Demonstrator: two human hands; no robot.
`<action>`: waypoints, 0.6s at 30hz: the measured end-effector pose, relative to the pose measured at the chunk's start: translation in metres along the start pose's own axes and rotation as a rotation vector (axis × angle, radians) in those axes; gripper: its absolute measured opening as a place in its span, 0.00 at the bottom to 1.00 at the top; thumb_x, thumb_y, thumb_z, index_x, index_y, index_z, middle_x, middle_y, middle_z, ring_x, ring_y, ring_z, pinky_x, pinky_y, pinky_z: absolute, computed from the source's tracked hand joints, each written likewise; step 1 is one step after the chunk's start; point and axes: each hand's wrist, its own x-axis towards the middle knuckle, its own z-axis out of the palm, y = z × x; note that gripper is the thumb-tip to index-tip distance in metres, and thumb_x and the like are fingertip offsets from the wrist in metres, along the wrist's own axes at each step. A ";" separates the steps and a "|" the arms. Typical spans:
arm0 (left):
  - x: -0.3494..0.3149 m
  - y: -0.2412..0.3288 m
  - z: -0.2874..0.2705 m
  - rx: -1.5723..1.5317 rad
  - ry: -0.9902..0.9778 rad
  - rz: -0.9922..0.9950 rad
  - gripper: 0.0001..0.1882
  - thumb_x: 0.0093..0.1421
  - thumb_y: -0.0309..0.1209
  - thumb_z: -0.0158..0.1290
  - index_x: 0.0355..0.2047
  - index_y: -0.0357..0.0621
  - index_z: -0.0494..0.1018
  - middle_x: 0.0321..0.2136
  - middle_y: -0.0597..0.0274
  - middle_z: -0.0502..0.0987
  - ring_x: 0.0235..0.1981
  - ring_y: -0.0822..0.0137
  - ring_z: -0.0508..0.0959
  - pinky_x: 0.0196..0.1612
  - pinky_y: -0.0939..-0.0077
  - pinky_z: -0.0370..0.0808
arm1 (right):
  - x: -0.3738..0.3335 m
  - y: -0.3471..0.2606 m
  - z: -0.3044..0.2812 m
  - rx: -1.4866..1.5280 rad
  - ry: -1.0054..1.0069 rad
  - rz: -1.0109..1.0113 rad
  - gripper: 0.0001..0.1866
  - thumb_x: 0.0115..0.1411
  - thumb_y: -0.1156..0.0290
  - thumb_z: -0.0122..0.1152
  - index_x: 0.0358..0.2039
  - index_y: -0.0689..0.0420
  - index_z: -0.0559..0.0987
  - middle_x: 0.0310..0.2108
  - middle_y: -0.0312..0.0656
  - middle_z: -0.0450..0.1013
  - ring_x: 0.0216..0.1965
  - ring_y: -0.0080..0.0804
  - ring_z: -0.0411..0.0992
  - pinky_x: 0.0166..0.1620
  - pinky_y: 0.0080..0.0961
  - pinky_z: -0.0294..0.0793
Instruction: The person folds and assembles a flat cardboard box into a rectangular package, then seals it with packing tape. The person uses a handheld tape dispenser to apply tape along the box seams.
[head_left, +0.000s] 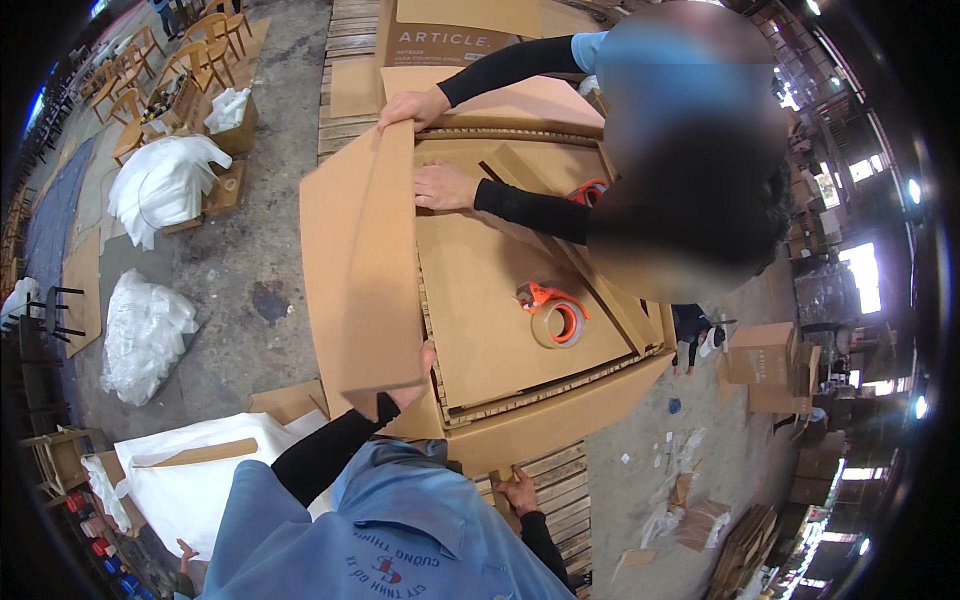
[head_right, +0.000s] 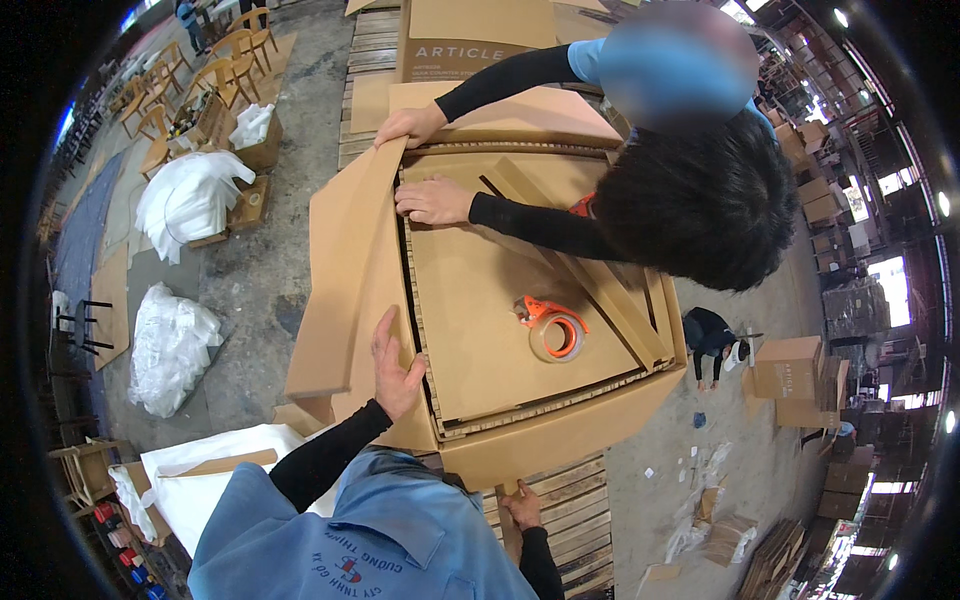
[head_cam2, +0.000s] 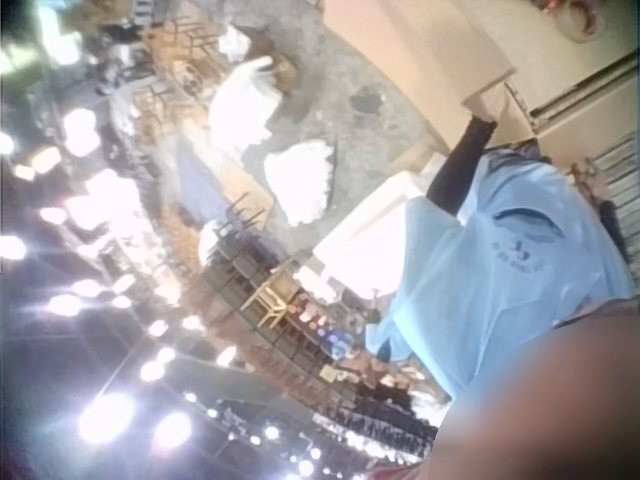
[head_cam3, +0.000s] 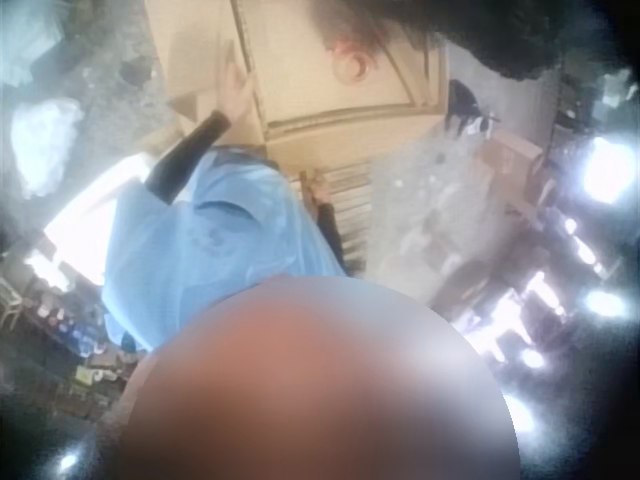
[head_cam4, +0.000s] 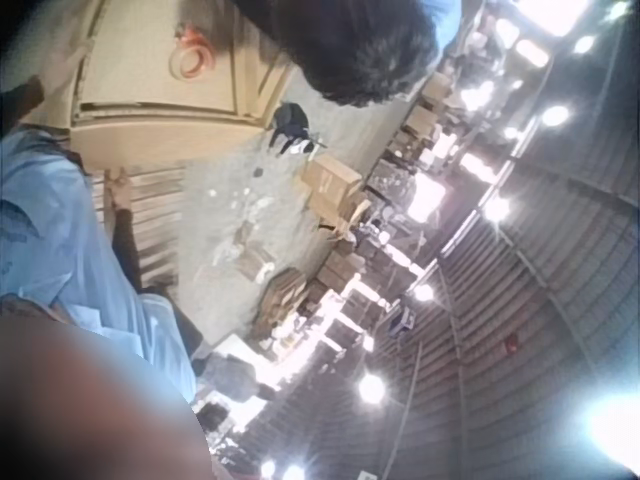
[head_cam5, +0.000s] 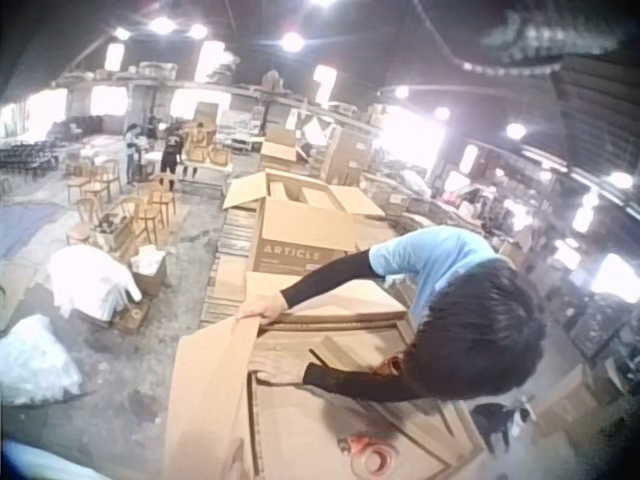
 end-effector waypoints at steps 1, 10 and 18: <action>-0.003 -0.013 0.005 0.036 -0.003 0.047 0.30 0.60 0.25 0.59 0.62 0.31 0.65 0.72 0.42 0.56 0.72 0.48 0.59 0.71 0.55 0.61 | -0.001 -0.004 0.001 -0.013 0.001 0.002 0.48 0.48 0.78 0.73 0.70 0.70 0.64 0.52 0.55 0.80 0.48 0.38 0.80 0.51 0.29 0.81; -0.008 -0.079 0.049 -0.194 0.109 0.138 0.47 0.57 0.23 0.57 0.74 0.53 0.48 0.71 0.40 0.57 0.71 0.38 0.59 0.72 0.44 0.57 | 0.015 0.022 -0.015 -0.135 0.004 -0.074 0.47 0.48 0.76 0.73 0.70 0.70 0.66 0.51 0.52 0.80 0.48 0.35 0.79 0.51 0.29 0.80; 0.009 -0.009 0.017 -0.084 0.142 0.145 0.30 0.55 0.23 0.58 0.58 0.35 0.65 0.72 0.41 0.56 0.72 0.39 0.57 0.73 0.47 0.55 | 0.022 0.040 -0.021 -0.138 0.012 -0.088 0.46 0.47 0.73 0.74 0.69 0.68 0.68 0.49 0.56 0.81 0.46 0.38 0.80 0.50 0.30 0.80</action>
